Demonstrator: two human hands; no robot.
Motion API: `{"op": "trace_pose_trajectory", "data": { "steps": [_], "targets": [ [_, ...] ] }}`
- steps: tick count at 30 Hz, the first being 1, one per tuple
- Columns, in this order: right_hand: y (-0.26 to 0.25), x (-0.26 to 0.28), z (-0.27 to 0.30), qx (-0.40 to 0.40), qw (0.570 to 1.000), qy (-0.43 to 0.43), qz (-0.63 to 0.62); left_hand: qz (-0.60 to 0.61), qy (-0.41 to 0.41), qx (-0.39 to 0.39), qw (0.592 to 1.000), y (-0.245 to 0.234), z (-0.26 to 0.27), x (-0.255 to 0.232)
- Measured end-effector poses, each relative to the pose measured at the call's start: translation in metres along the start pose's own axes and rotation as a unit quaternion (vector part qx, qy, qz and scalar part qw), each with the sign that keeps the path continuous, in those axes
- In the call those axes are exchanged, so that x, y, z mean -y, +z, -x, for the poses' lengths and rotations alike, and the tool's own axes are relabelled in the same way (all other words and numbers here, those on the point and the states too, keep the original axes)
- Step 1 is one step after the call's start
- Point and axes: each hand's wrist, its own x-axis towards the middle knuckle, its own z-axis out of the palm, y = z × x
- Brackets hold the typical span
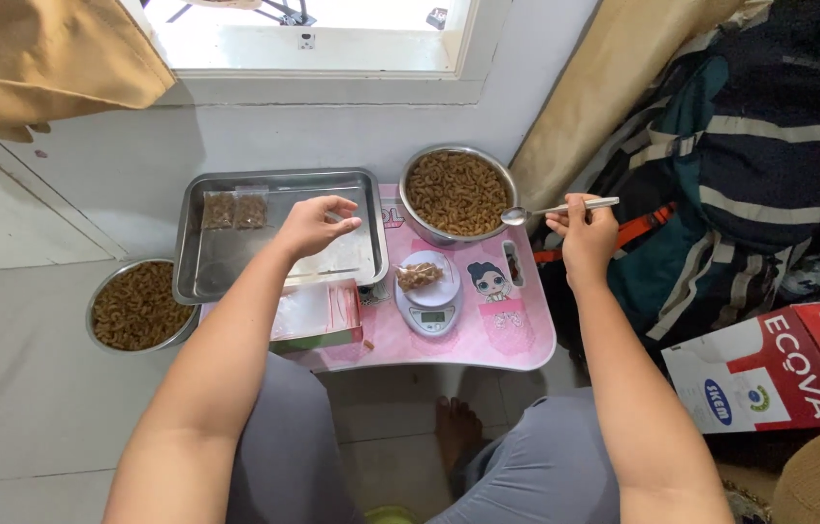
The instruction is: Scooping pet food into small plastic bags and weighing them on a digital scale.
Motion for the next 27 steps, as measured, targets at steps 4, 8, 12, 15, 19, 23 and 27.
{"op": "trace_pose_trajectory", "data": {
  "steps": [4, 8, 12, 15, 19, 23, 27],
  "targets": [
    [0.003, -0.014, 0.0, 0.012, 1.0, 0.013, 0.008, -0.005, 0.003, 0.003, 1.0, 0.008, -0.004, -0.001],
    [0.015, -0.03, 0.007, 0.064, 0.996, 0.055, 0.004, -0.024, 0.02, 0.027, 0.999, 0.024, -0.009, -0.002],
    [0.03, -0.045, 0.011, 0.095, 0.992, 0.086, 0.005, -0.072, 0.082, 0.061, 0.992, 0.041, -0.008, -0.014],
    [0.038, -0.026, 0.027, 0.105, 0.988, 0.109, 0.014, -0.128, 0.137, 0.112, 0.976, 0.055, 0.002, -0.033],
    [0.05, -0.063, 0.021, 0.124, 0.984, 0.124, 0.009, -0.174, 0.15, 0.161, 0.96, 0.098, -0.002, -0.027],
    [0.067, -0.057, 0.028, 0.126, 0.979, 0.16, -0.003, -0.259, 0.21, 0.134, 0.933, 0.135, -0.003, -0.016],
    [0.077, -0.032, 0.033, 0.139, 0.972, 0.19, -0.017, -0.24, 0.209, 0.081, 0.944, 0.158, -0.006, -0.01]
  ]
}}
